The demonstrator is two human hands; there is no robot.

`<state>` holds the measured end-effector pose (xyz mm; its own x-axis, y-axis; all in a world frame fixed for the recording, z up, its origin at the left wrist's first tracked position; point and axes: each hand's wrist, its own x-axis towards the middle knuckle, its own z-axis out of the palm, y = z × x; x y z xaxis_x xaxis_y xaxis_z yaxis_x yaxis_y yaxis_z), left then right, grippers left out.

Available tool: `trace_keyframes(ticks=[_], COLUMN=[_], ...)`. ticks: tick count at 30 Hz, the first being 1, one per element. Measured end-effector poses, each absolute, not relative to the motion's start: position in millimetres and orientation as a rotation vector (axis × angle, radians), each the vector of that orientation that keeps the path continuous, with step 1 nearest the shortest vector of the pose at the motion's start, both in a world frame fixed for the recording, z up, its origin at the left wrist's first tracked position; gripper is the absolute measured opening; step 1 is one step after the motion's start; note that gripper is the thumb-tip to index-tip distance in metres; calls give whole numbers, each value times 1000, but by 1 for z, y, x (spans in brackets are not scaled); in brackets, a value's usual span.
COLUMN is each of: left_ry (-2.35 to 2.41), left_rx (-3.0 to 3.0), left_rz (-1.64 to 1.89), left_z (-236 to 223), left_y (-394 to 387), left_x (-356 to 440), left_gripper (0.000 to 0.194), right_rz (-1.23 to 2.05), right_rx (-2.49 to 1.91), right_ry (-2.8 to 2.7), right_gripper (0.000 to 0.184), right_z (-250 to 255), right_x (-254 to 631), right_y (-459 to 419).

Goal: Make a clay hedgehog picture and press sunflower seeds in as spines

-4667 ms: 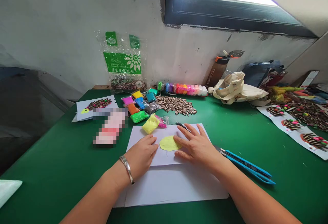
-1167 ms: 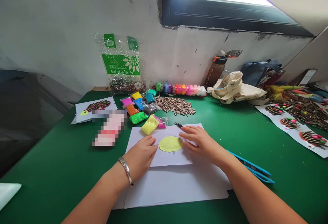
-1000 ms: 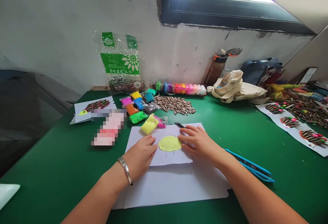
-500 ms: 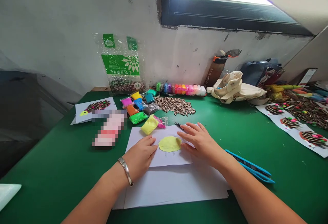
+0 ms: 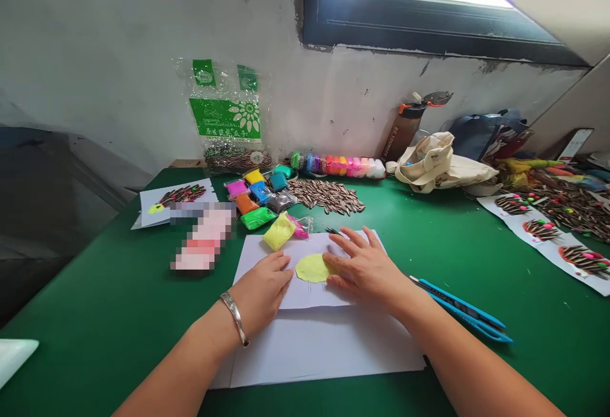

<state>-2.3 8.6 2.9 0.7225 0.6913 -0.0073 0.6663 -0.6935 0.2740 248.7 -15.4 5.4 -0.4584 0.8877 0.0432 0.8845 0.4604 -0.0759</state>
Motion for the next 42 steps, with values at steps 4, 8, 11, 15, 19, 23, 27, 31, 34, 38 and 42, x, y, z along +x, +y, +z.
trace_keyframes(ticks=[4, 8, 11, 15, 19, 23, 27, 31, 34, 38, 42], left_ry=[1061, 1049, 1044, 1045, 1040, 1036, 1059, 1073, 1069, 1069, 1053], left_rx=[2668, 2671, 2690, 2693, 2688, 2686, 2695, 2701, 2693, 2675, 2678], left_rz=[165, 184, 175, 170, 183, 173, 137, 122, 133, 145, 160], left_z=[2, 5, 6, 5, 2, 2, 3, 3, 2, 2, 2], left_y=[8, 8, 8, 9, 10, 9, 9, 9, 8, 9, 9], left_x=[-3, -2, -2, -2, -2, -2, -2, -2, -3, -3, -2], left_gripper=[30, 29, 29, 29, 30, 30, 29, 30, 30, 31, 30], right_rz=[35, 28, 31, 9, 40, 74, 138, 142, 114, 97, 64], right_rx=[-1625, -1647, -1663, -1660, -1665, -1639, -1582, -1564, -1575, -1584, -1571], right_ry=[-2623, -2630, -2639, -2633, -2614, -2577, -2618, -2655, -2644, -2626, -2614], right_gripper=[33, 32, 30, 30, 29, 38, 45, 44, 43, 43, 42], right_z=[9, 14, 18, 21, 21, 20, 15, 6, 4, 5, 6], right_x=[250, 251, 253, 256, 259, 259, 252, 250, 251, 249, 244], right_y=[-17, -18, -20, -23, -23, -23, -22, -21, -19, -18, -18])
